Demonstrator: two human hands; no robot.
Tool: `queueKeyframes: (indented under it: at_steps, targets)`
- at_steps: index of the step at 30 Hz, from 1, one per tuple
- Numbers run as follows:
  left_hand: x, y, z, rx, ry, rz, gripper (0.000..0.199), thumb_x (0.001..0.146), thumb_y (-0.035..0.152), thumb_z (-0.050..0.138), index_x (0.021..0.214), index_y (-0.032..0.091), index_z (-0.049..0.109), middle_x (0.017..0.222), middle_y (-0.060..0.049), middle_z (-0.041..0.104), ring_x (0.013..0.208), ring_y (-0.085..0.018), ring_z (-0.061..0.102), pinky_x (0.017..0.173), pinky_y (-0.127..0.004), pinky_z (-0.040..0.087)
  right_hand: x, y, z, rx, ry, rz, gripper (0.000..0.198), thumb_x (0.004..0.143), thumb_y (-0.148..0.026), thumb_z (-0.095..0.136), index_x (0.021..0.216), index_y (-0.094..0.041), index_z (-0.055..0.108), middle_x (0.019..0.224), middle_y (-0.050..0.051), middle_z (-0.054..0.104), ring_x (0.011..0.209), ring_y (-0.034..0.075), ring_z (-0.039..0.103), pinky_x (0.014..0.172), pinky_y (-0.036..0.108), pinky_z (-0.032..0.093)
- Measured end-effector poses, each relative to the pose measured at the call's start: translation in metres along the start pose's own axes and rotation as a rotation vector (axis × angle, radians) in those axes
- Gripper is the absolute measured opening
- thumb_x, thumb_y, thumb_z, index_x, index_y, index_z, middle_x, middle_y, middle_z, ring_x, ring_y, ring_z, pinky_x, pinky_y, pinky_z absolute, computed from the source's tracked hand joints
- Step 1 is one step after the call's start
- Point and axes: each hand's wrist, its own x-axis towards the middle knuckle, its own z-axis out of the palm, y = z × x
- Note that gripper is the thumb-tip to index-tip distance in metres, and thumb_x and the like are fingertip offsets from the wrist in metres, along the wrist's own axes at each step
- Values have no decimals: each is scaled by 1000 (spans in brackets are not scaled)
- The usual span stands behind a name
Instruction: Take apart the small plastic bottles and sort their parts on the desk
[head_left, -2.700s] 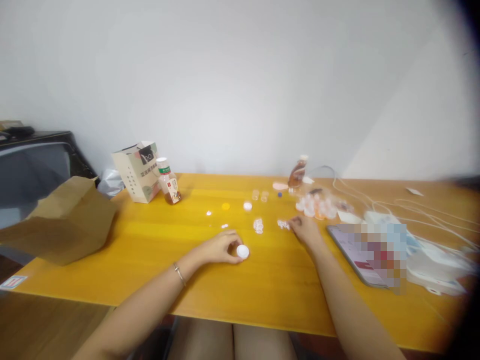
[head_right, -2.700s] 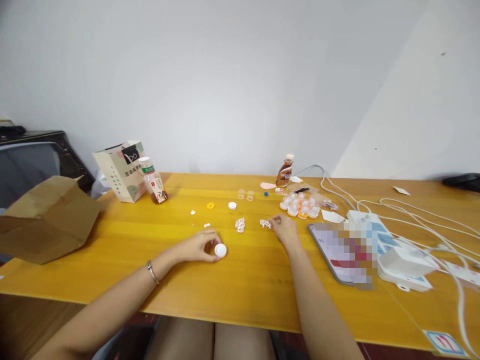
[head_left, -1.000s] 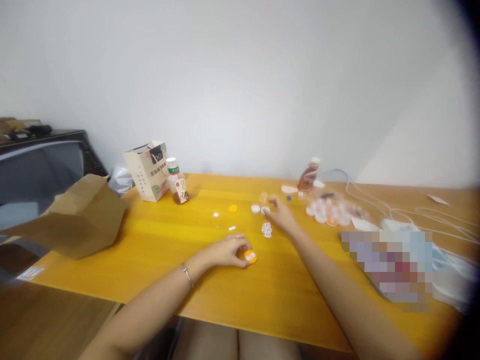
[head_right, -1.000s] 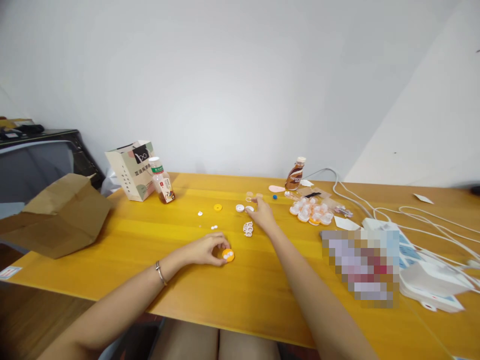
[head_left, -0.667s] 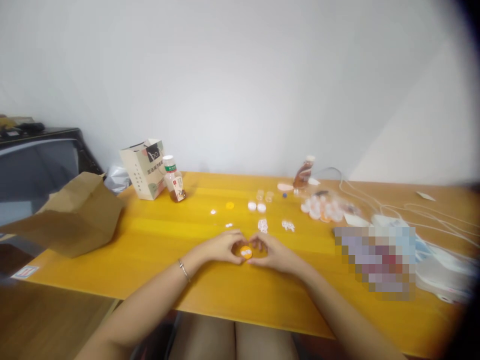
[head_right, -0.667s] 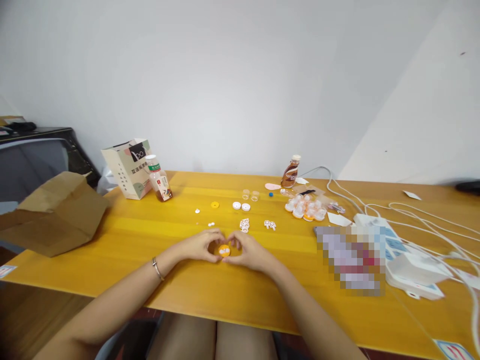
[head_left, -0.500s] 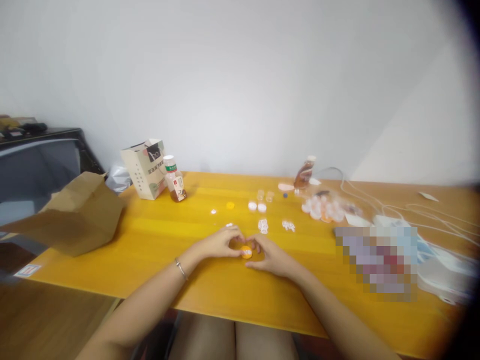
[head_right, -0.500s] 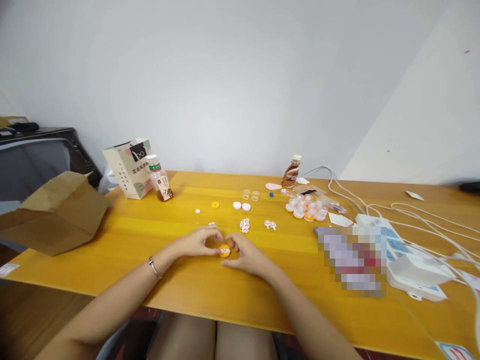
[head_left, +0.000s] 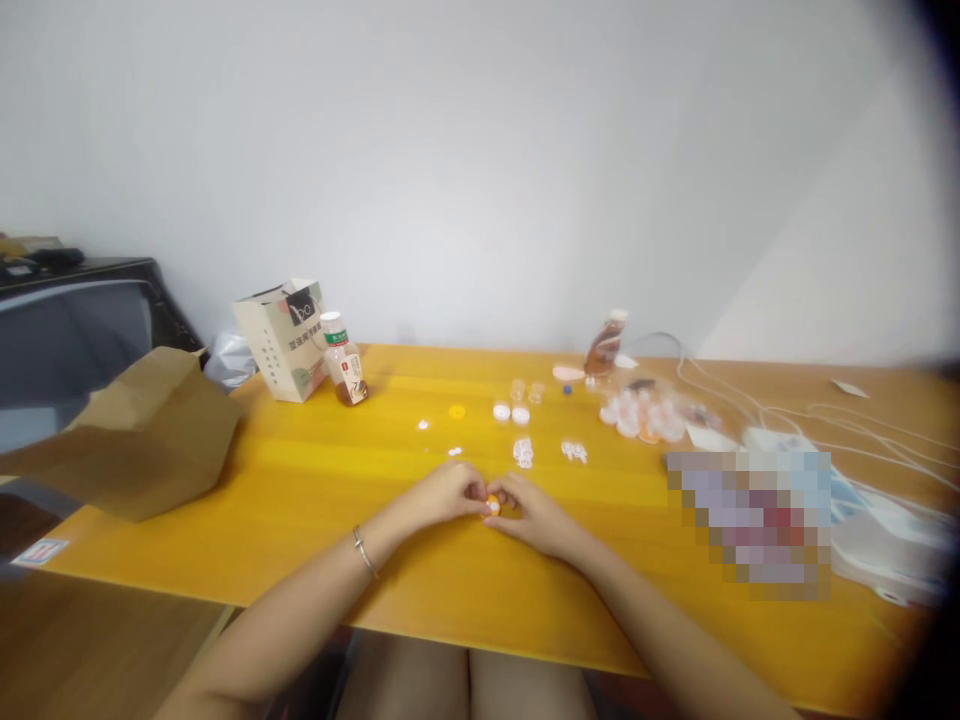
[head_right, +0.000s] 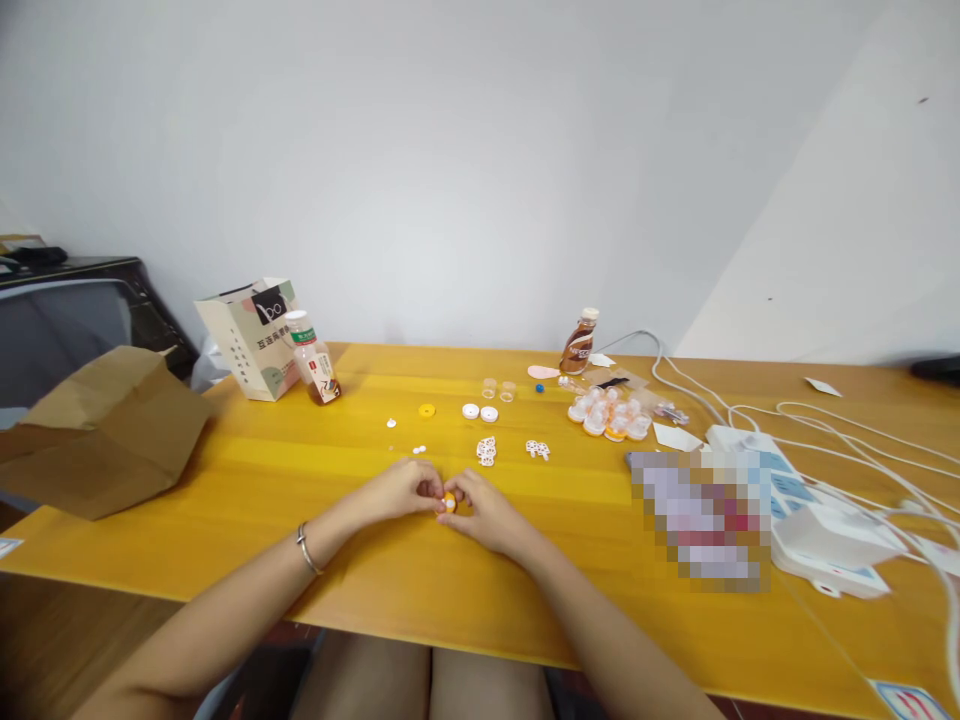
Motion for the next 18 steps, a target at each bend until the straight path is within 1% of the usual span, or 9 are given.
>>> queueKeyframes:
  at_steps: [2,5,9,11,14,16,18]
  targets:
    - [0,4,-1,42,-6,-36,13,73,26,60,73,14,66,67,-1,64,60,-11,55,55,-19,35,0,0,0,3,5,-3,21,71,-27,64,90,-21,58,79,0,53,72,15,50,68,27,42]
    - [-3,11,-1,157,22,-58,9,70,21,60,74,16,67,70,-2,66,62,-13,57,56,-20,36,1,0,1,6,12,-6,19,71,-26,64,88,-20,57,79,0,53,71,14,50,67,27,42]
    - [-6,20,1,325,56,-58,9,70,22,59,73,17,66,72,-6,67,65,-18,59,57,-23,38,1,1,3,-5,17,-17,15,72,-24,62,86,-19,57,78,0,53,70,14,50,66,26,41]
    - [-7,21,3,378,59,-34,9,71,22,59,74,17,66,73,-7,67,65,-19,60,59,-24,39,2,1,3,-4,26,-19,14,72,-24,62,84,-19,56,76,0,53,69,14,49,65,26,41]
    - [-7,20,6,430,83,52,9,75,20,56,77,16,64,76,-8,65,68,-20,60,64,-26,41,2,1,3,-1,33,-16,13,72,-25,62,82,-19,55,75,0,53,69,14,49,64,27,41]
    - [-6,18,5,429,99,111,9,76,19,54,79,16,62,77,-8,64,70,-19,60,66,-27,41,2,1,3,-6,34,-10,13,73,-26,62,81,-19,55,74,0,53,68,14,48,64,27,41]
    - [-6,14,1,386,115,132,7,76,19,55,78,17,61,77,-6,63,70,-18,59,66,-26,41,2,1,3,-6,33,-3,13,72,-27,62,82,-19,56,74,0,53,68,14,48,64,27,42]
